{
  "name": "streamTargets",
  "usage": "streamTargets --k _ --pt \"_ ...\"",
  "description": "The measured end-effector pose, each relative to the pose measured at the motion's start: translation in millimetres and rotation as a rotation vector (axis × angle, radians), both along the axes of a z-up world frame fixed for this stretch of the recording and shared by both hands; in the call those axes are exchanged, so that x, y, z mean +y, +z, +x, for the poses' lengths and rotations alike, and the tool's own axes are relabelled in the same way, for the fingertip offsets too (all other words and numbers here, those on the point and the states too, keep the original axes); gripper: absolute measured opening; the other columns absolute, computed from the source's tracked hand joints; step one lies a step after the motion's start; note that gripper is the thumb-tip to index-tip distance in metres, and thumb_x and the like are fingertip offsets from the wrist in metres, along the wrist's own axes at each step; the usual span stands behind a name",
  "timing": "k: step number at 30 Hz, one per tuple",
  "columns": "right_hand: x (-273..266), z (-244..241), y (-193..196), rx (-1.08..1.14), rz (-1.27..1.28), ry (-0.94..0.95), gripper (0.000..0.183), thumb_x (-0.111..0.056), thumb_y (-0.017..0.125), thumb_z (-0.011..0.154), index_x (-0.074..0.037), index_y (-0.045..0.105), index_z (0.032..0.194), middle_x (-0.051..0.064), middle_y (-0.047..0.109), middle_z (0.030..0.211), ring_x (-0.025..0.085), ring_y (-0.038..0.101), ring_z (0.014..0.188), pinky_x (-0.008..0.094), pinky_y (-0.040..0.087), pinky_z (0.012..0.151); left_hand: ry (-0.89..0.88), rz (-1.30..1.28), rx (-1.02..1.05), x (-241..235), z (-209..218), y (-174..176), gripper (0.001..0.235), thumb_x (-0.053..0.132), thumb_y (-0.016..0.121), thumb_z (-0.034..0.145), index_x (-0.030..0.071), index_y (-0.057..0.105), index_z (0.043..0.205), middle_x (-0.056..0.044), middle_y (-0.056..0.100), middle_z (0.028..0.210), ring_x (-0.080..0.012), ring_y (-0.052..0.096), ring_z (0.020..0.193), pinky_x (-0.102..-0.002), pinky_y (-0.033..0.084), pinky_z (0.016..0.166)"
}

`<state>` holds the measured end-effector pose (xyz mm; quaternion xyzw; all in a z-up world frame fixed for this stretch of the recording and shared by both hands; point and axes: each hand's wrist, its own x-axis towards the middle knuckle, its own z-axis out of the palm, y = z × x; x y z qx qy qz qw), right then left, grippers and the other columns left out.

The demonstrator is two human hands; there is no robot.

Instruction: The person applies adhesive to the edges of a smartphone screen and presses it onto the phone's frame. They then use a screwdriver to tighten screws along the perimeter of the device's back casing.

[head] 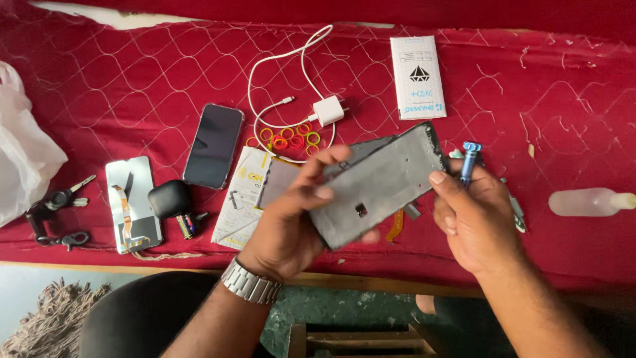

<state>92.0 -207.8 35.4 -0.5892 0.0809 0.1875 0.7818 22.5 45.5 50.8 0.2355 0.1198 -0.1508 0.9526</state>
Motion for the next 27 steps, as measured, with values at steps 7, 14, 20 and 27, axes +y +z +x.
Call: streamTargets --k 7,14,20,27 --pt "-1 -21 29 -0.079 -0.366 0.25 0.023 -0.014 0.07 0.092 0.003 0.072 0.108 0.001 0.056 0.069 0.005 0.04 0.05 0.022 0.031 0.042 -0.287 -0.486 0.142 -26 -18 7 0.058 0.05 0.043 0.111 0.021 0.037 0.162 -0.015 0.055 0.145 -0.0345 0.062 0.123 -0.062 0.057 0.089" --pt "-41 -16 45 -0.397 0.106 -0.073 0.043 -0.037 0.041 0.113 0.001 0.062 0.107 0.014 0.069 0.103 0.023 0.072 0.088 0.037 0.061 0.086 -0.386 -0.826 0.152 -31 -35 10 0.053 0.039 0.041 0.124 0.012 0.028 0.168 -0.024 0.051 0.153 -0.041 0.064 0.126 -0.055 0.058 0.1" --pt "-67 -38 47 -0.641 -0.383 0.127 0.025 -0.026 0.053 0.109 -0.002 0.059 0.107 0.017 0.072 0.094 0.025 0.07 0.084 0.037 0.054 0.074 -0.403 -0.484 -0.017 -29 -34 32 0.075 0.052 0.047 0.114 0.011 0.022 0.172 -0.019 0.051 0.152 -0.0396 0.063 0.124 -0.046 0.056 0.097" --pt "-36 -39 83 -1.113 -0.629 0.367 0.042 -0.007 0.08 0.078 -0.01 0.052 0.108 0.013 0.071 0.105 0.019 0.076 0.104 0.035 0.064 0.094 -0.375 -0.401 0.071 -26 -32 55 0.076 0.043 0.046 0.108 0.012 0.026 0.175 -0.012 0.052 0.154 -0.0225 0.053 0.137 -0.036 0.043 0.118"
